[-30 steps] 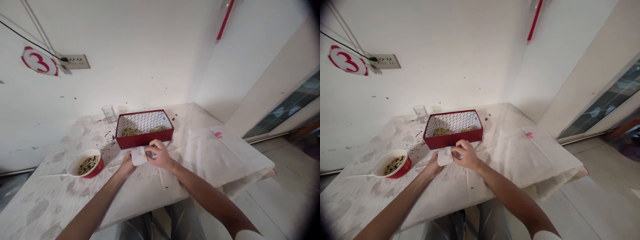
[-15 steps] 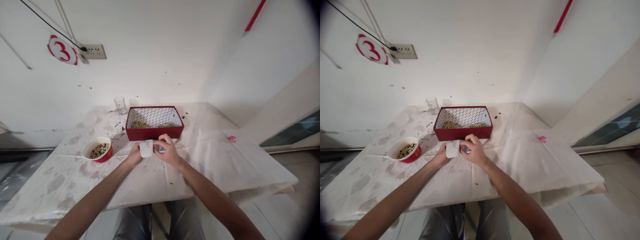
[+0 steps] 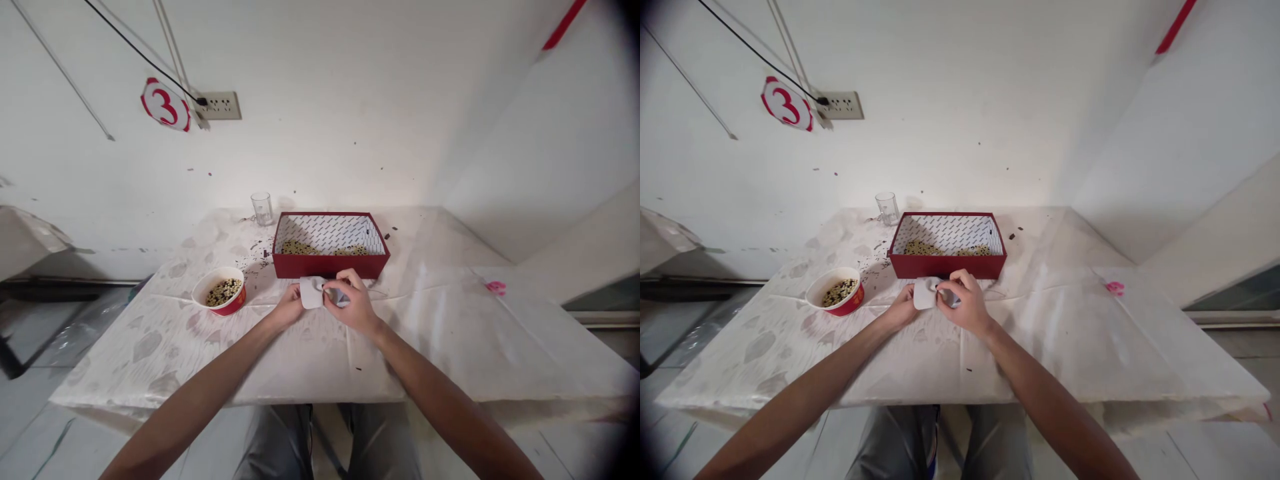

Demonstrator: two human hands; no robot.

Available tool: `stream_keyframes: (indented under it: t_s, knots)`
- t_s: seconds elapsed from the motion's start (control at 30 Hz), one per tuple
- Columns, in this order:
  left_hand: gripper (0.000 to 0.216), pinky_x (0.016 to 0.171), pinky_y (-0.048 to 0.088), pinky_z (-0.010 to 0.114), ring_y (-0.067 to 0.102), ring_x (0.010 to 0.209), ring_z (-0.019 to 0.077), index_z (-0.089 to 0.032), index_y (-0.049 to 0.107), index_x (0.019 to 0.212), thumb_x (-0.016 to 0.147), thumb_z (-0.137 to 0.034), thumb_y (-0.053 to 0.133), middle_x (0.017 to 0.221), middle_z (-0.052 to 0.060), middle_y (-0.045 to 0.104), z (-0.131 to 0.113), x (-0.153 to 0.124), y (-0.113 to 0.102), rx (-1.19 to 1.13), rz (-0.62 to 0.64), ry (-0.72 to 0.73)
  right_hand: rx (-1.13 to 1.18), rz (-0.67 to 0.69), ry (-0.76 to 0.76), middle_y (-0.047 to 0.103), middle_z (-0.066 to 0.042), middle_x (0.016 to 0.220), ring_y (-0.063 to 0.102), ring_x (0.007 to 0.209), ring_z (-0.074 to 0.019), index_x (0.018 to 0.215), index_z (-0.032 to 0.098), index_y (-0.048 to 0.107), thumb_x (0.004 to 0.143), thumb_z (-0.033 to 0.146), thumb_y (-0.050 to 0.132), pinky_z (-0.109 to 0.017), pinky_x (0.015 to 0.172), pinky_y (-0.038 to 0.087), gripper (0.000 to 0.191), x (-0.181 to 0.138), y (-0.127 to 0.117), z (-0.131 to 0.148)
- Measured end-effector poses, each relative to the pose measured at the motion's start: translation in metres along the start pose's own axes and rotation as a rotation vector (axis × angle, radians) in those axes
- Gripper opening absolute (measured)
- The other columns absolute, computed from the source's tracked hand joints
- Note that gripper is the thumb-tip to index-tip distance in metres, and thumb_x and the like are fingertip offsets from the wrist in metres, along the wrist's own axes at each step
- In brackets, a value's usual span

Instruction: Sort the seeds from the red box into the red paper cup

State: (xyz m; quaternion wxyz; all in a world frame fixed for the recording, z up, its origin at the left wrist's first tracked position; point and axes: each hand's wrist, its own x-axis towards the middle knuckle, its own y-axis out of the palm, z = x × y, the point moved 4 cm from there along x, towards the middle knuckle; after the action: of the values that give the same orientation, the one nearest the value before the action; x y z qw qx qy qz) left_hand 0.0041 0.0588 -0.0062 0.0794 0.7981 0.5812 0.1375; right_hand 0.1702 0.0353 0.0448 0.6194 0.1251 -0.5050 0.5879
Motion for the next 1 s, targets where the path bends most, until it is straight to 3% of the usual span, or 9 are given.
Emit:
stream_keyframes:
  t_s: [0.23, 0.53, 1.0]
  knots:
    - [0.032, 0.079, 0.049, 0.028, 0.068, 0.081, 0.0193, -0.016, 0.078, 0.094, 0.065, -0.025, 0.086, 0.089, 0.006, 0.077, -0.01, -0.002, 0.003, 0.136, 0.032, 0.048, -0.057, 0.019, 0.017, 0.053, -0.006, 0.096, 0.055, 0.088, -0.0207, 0.096, 0.025, 0.071, 0.077, 0.019, 0.069, -0.037, 0.08, 0.049, 0.02, 0.0, 0.001, -0.001]
    - [0.032, 0.079, 0.053, 0.034, 0.071, 0.085, 0.025, -0.015, 0.079, 0.087, 0.058, -0.028, 0.089, 0.086, 0.007, 0.077, -0.004, 0.001, 0.002, -0.018, -0.038, -0.046, 0.007, 0.018, 0.04, 0.052, -0.005, 0.095, 0.056, 0.088, -0.0198, 0.096, 0.026, 0.07, 0.079, 0.018, 0.068, -0.036, 0.079, 0.05, 0.019, 0.002, 0.001, 0.001]
    - [0.034, 0.081, 0.055, 0.035, 0.071, 0.09, 0.0268, -0.015, 0.078, 0.09, 0.061, -0.03, 0.088, 0.088, 0.01, 0.077, 0.002, 0.001, 0.0, -0.063, 0.023, -0.037, -0.009, 0.045, 0.002, 0.054, -0.006, 0.097, 0.057, 0.089, -0.0206, 0.102, 0.027, 0.069, 0.079, 0.018, 0.067, -0.037, 0.08, 0.051, 0.024, 0.0, 0.0, -0.001]
